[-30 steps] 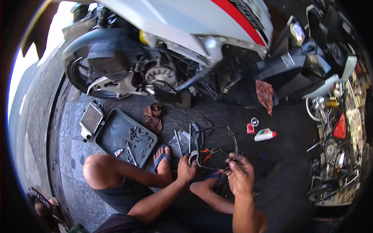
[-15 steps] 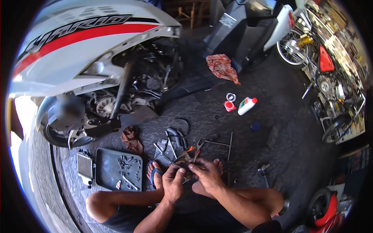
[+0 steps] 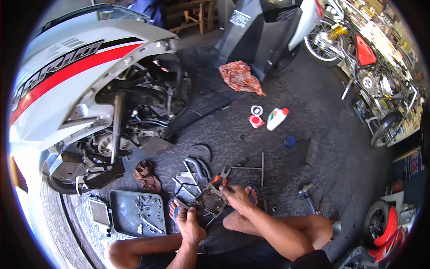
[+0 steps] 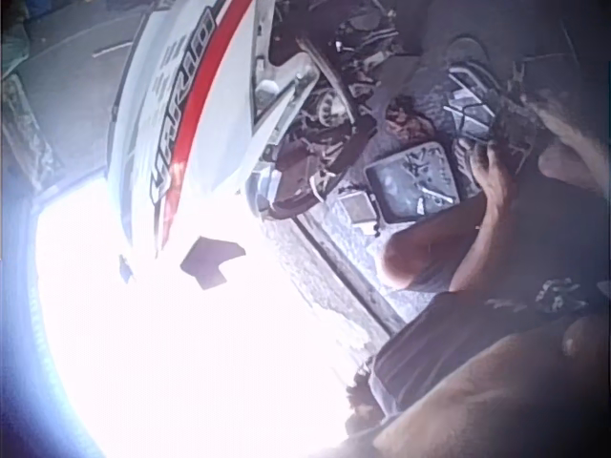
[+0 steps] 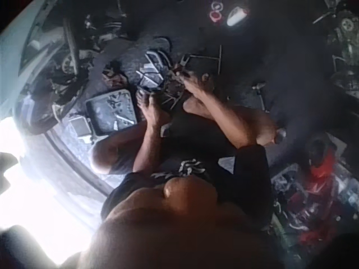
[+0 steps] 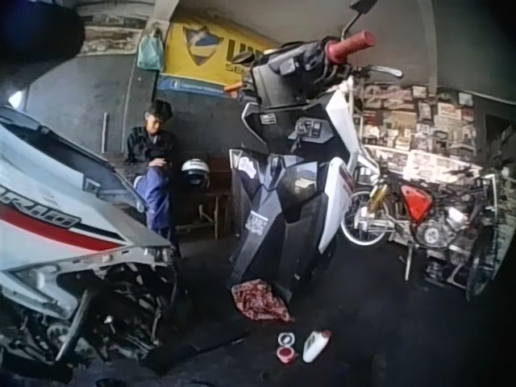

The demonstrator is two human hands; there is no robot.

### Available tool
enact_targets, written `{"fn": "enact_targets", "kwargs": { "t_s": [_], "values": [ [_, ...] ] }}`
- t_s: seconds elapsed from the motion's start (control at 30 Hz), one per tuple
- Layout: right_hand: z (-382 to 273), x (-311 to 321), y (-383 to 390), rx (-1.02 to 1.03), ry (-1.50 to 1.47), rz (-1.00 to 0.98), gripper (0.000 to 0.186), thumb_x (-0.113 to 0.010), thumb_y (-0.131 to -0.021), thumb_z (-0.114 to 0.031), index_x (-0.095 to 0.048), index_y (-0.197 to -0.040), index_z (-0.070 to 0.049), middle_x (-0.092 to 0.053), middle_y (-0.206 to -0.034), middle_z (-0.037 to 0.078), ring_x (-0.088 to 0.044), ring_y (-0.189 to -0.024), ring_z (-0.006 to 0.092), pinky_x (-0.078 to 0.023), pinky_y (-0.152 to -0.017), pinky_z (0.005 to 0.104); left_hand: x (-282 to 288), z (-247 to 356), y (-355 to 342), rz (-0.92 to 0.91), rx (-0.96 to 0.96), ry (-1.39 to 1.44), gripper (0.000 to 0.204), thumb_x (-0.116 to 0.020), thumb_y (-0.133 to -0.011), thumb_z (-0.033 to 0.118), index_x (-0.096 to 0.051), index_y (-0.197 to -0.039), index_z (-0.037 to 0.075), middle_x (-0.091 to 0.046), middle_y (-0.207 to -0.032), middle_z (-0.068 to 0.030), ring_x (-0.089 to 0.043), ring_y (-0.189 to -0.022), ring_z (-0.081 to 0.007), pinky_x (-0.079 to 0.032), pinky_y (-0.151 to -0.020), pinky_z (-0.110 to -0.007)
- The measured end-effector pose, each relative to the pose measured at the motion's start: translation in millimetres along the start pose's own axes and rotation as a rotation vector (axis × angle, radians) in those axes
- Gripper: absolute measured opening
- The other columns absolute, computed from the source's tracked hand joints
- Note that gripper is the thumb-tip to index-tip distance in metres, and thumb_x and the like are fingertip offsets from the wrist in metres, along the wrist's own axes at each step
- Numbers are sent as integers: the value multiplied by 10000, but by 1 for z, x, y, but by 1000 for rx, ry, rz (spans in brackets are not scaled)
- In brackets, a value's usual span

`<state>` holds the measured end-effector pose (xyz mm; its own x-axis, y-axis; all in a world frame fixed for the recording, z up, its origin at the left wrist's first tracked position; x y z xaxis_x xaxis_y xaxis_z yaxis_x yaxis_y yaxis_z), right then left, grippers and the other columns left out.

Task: The person applies sealant to a gasket and fits it onto a motorcycle engine component, then uses pliers to manipulate internal parts of the motorcycle frame.

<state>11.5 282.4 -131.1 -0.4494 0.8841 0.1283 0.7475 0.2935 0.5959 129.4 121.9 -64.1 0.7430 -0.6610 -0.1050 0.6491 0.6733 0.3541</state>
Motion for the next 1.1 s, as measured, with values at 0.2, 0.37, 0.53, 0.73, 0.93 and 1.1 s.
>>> {"fn": "enact_targets", "kwargs": {
  "t_s": [0.2, 0.37, 0.53, 0.73, 0.93, 1.1],
  "values": [
    [15, -17, 5, 83, 270, -97, 314, -606, -982, -299, -654, -896, -1, -639, -723, 43, -572, -629, 108, -447, -567, 299, -1, -14, -6, -143, 84, -127, 149, -551, -960, 102, -649, -1028, 12, -634, -885, -14, -538, -763, -86, -446, -698, -248],
    [-5, -11, 6, 238, 384, -31, 302, -645, -929, -288, -698, -1005, -1, -707, -869, 169, -676, -752, 253, -506, -669, 391, 12, -21, -6, -163, 90, -201, 186, -571, -952, 177, -641, -946, 5, -621, -791, -25, -533, -735, -107, -439, -677, -272],
    [-40, 14, 23, 150, 135, 50, 178, -631, -943, -190, -679, -985, -24, -645, -788, 47, -608, -700, 133, -512, -642, 305, 3, -43, 27, -237, 80, -104, 274, -575, -956, 202, -630, -1123, -9, -652, -927, -49, -581, -837, -123, -488, -751, -304],
    [-69, 47, 43, 184, -57, 163, 117, -627, -957, -163, -657, -977, -51, -576, -748, -16, -542, -657, 66, -452, -580, 221, -13, -24, 65, -407, 95, 58, 342, -579, -979, 251, -588, -1208, -2, -633, -993, -55, -561, -860, -108, -474, -752, -276],
    [-77, 70, 52, 217, -44, 196, 119, -632, -956, -136, -665, -1002, -32, -595, -775, -11, -550, -671, 65, -454, -597, 216, -7, 2, 64, -476, 188, 31, 246, -525, -993, 170, -604, -1116, -28, -645, -927, -65, -577, -889, -119, -472, -801, -289],
    [-113, 130, 104, 320, 150, 344, 137, -639, -955, -116, -676, -1033, -9, -625, -790, 1, -567, -696, 56, -475, -640, 210, 27, -17, 45, -317, 222, -78, 259, -519, -1018, 209, -672, -995, 1, -566, -714, 8, -519, -687, -77, -444, -643, -265]
  ]
}}
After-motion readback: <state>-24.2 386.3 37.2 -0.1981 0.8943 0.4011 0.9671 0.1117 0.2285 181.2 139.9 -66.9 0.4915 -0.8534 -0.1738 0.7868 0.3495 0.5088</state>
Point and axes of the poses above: each hand's wrist, its own y-axis away from the middle knuckle, its own x-axis out of the back of the hand, z = x × y, the point moved 5 cm from there along -y, towards the middle knuckle
